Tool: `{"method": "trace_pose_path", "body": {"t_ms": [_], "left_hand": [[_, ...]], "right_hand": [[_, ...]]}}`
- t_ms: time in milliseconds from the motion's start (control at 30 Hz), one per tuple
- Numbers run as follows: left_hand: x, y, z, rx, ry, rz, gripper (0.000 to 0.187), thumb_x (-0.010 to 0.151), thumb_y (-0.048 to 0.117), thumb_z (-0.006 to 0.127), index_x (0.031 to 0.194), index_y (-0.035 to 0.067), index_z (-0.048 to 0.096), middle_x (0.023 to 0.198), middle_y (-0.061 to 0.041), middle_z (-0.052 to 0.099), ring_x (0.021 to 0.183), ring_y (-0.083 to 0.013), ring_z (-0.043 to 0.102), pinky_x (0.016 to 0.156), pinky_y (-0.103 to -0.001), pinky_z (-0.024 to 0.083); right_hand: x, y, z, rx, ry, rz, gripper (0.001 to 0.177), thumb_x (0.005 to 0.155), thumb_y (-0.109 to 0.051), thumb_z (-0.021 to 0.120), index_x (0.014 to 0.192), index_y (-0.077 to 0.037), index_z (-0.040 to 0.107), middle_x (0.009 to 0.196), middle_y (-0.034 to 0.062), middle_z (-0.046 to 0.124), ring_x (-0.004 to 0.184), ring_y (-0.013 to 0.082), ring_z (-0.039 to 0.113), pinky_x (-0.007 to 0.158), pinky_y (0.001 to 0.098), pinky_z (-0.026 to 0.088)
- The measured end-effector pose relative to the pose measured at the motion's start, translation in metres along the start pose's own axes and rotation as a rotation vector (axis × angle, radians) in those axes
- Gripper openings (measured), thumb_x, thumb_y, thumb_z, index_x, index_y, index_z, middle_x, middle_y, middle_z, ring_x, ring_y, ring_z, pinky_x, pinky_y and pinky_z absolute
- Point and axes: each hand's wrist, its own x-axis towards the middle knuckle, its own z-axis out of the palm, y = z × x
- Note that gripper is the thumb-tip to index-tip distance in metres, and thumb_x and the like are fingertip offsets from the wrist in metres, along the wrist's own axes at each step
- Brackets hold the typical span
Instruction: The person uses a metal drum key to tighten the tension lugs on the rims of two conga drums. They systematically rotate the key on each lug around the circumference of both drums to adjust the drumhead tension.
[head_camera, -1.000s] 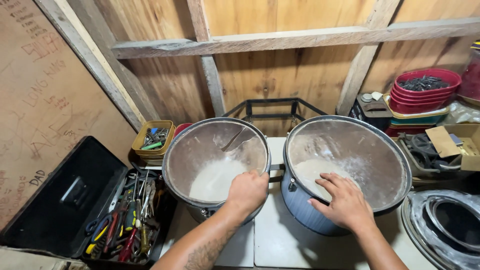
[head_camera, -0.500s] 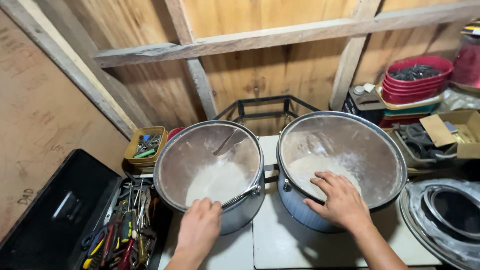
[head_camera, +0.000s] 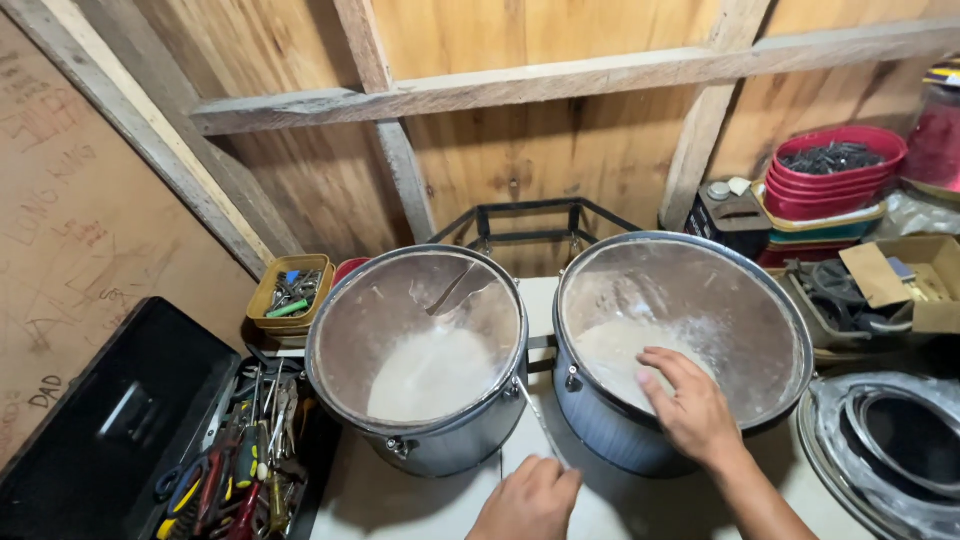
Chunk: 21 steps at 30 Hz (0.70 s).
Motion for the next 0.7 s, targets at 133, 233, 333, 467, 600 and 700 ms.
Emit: {"method": "trace_pose_path", "body": {"t_ms": [133,233,333,467,600,700], "left_hand": [[0.049,-0.019,0.036,0.009,0.161,0.252,0.010,0.075,0.004,0.061,0.080,0.008,0.053,0.078,-0.012,0.050,0.069,-0.0342,0.052,0.044,-0.047,0.041],[0.079,-0.019,0.037,0.023,0.241,0.317,0.011,0.087,0.008,0.064,0.080,0.007,0.056,0.076,-0.012,0.049,0.064,-0.0340,0.052,0.050,-0.047,0.042],[0.093,-0.023,0.037,0.021,0.320,0.281,0.032,0.101,0.026,0.067,0.079,0.006,0.056,0.079,-0.013,0.048,0.069,-0.0341,0.050,0.058,-0.049,0.041],[0.089,-0.042,0.058,0.121,0.291,0.116,0.043,0.097,0.056,0.065,0.081,0.016,0.063,0.074,-0.009,0.055,0.066,-0.0315,0.057,0.051,-0.047,0.045],[0.085,-0.047,0.038,0.011,-0.142,-0.305,0.053,0.091,0.069,0.063,0.114,0.021,0.068,0.085,-0.015,0.073,0.082,-0.0430,0.070,0.069,-0.056,0.052],[0.090,-0.042,-0.002,-0.360,-0.243,-0.628,0.051,0.085,0.063,0.064,0.123,0.030,0.075,0.087,-0.005,0.077,0.094,-0.0236,0.073,0.089,-0.035,0.052]], "right_hand": [[0.002,0.004,0.000,0.054,0.094,0.052,0.044,0.100,-0.042,0.049,0.116,-0.012,0.076,0.122,0.0044,0.076,0.120,0.0202,0.068,0.108,0.0328,0.045],[0.002,0.008,0.003,0.009,0.107,0.098,0.042,0.098,-0.044,0.052,0.114,-0.014,0.077,0.119,0.0024,0.078,0.117,0.0196,0.069,0.104,0.0326,0.047],[0.002,0.009,0.004,-0.014,0.127,0.030,0.039,0.099,-0.041,0.053,0.111,-0.013,0.077,0.114,0.0028,0.078,0.112,0.0203,0.071,0.102,0.0328,0.048],[0.000,0.007,0.006,-0.036,0.139,0.014,0.037,0.098,-0.042,0.055,0.111,-0.014,0.076,0.113,0.0023,0.078,0.109,0.0209,0.071,0.100,0.0336,0.049],[-0.003,0.009,0.015,-0.184,0.138,-0.079,0.040,0.096,-0.045,0.058,0.112,-0.012,0.074,0.116,0.0045,0.076,0.114,0.0258,0.068,0.104,0.0399,0.048],[-0.004,-0.001,0.016,-0.282,0.097,-0.022,0.044,0.091,-0.050,0.062,0.113,-0.014,0.075,0.119,0.0003,0.074,0.114,0.0235,0.067,0.103,0.0421,0.050]]}}
